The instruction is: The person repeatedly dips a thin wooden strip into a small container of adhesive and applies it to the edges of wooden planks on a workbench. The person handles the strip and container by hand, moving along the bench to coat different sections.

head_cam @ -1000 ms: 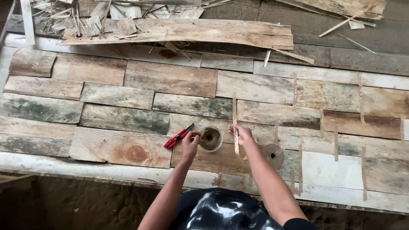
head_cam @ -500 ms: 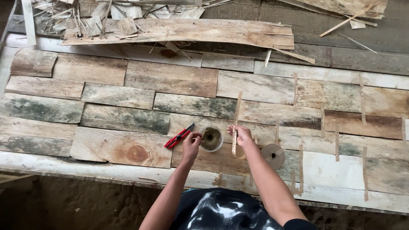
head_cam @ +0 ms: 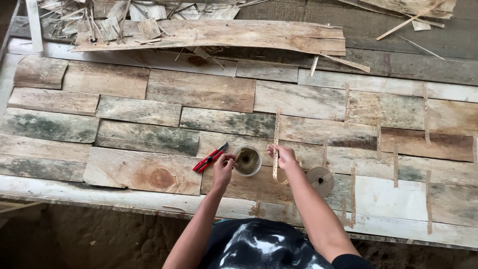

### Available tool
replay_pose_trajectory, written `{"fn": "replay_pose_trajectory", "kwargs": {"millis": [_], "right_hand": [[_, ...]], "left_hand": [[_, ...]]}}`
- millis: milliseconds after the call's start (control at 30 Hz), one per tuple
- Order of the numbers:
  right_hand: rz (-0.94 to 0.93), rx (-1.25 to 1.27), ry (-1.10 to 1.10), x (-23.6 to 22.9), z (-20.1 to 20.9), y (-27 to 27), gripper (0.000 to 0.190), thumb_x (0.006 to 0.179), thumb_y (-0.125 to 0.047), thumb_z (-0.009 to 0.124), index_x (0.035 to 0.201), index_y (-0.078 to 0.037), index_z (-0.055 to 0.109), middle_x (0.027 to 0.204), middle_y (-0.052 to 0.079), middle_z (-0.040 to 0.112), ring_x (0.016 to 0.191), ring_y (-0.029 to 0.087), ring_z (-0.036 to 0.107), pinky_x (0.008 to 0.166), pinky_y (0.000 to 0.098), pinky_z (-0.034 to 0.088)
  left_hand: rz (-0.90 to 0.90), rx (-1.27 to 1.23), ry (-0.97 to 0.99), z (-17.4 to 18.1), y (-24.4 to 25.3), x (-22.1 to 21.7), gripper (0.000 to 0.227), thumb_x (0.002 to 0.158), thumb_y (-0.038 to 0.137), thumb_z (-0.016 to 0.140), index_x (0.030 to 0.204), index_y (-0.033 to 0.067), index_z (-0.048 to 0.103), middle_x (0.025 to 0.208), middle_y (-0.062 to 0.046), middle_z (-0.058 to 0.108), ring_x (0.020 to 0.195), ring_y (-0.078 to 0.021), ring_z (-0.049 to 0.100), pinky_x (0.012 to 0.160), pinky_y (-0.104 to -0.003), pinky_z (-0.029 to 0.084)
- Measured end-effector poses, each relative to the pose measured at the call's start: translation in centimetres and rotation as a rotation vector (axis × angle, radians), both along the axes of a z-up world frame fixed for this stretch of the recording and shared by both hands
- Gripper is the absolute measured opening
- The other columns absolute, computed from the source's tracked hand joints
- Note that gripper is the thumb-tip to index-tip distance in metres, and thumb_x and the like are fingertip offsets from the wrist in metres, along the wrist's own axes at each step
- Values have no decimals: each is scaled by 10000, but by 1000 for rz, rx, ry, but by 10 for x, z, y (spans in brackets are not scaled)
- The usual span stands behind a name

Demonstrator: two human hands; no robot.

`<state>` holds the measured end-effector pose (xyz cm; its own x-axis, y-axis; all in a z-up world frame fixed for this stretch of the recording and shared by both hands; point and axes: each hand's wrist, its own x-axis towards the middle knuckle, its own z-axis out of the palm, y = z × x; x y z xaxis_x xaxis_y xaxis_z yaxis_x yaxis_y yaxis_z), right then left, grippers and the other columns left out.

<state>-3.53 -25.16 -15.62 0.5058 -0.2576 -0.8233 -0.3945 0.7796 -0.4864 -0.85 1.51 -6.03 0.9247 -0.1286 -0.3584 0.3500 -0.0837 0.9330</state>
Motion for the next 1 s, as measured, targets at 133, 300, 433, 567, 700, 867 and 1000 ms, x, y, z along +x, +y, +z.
{"fn": "replay_pose_trajectory", "kwargs": {"millis": [133, 300, 433, 567, 700, 867, 1000], "right_hand": [[3, -9, 4, 0, 1, -1, 299, 1000, -98, 606, 1263, 43, 610, 1113, 191, 748, 868, 246, 779, 758, 394, 690], [135, -247, -29, -2, 13, 5, 307, 1005, -98, 612, 1263, 68, 625, 1140, 237, 733, 877, 266, 783, 727, 367, 684], [379, -459, -63, -10, 61, 12, 365, 974, -155, 702, 1261, 59, 631, 1102, 247, 743, 884, 309, 779, 747, 396, 673], [809, -856, -174, -24, 130, 23, 181, 960, -187, 712, 1105, -110, 788, 999, 131, 774, 861, 255, 780, 778, 372, 652], [1097, -1163, -130, -38, 173, 37, 158, 952, -265, 686, 1053, -196, 786, 924, 59, 760, 989, 281, 740, 878, 408, 613], [1160, -1221, -223, -52, 180, 39, 187, 975, -283, 676, 1053, -170, 803, 955, 99, 759, 1018, 331, 713, 902, 443, 596], [1172, -1220, -243, -62, 194, 37, 235, 956, -312, 685, 1051, -123, 790, 942, 134, 756, 1023, 364, 710, 901, 466, 575]], "left_hand": [[1, -4, 1, 2, 0, -1, 169, 945, 0, 593, 969, 89, 735, 854, -95, 720, 714, -192, 737, 659, -270, 585], [-69, 45, -64, 6, 0, -1, 176, 940, 12, 602, 998, 109, 737, 881, -92, 733, 738, -200, 758, 691, -309, 612], [-180, 135, -300, -1, -20, 3, 162, 929, 26, 664, 1031, 121, 747, 960, -104, 729, 851, -263, 760, 761, -334, 609], [-507, 341, -799, 68, -47, 9, 269, 897, 64, 685, 1138, 183, 701, 1030, -42, 660, 949, -287, 703, 796, -385, 582], [-816, 521, -1033, 72, -62, 14, 405, 867, 84, 713, 1250, 135, 593, 1123, -83, 605, 1039, -332, 657, 875, -435, 546], [-851, 488, -1008, 52, -70, 3, 382, 830, -26, 682, 1170, 111, 576, 918, -71, 546, 783, -396, 672, 678, -438, 580], [-916, 448, -975, 45, -69, -5, 474, 770, -66, 720, 1182, 91, 546, 927, -104, 530, 716, -448, 666, 631, -479, 584]]}}
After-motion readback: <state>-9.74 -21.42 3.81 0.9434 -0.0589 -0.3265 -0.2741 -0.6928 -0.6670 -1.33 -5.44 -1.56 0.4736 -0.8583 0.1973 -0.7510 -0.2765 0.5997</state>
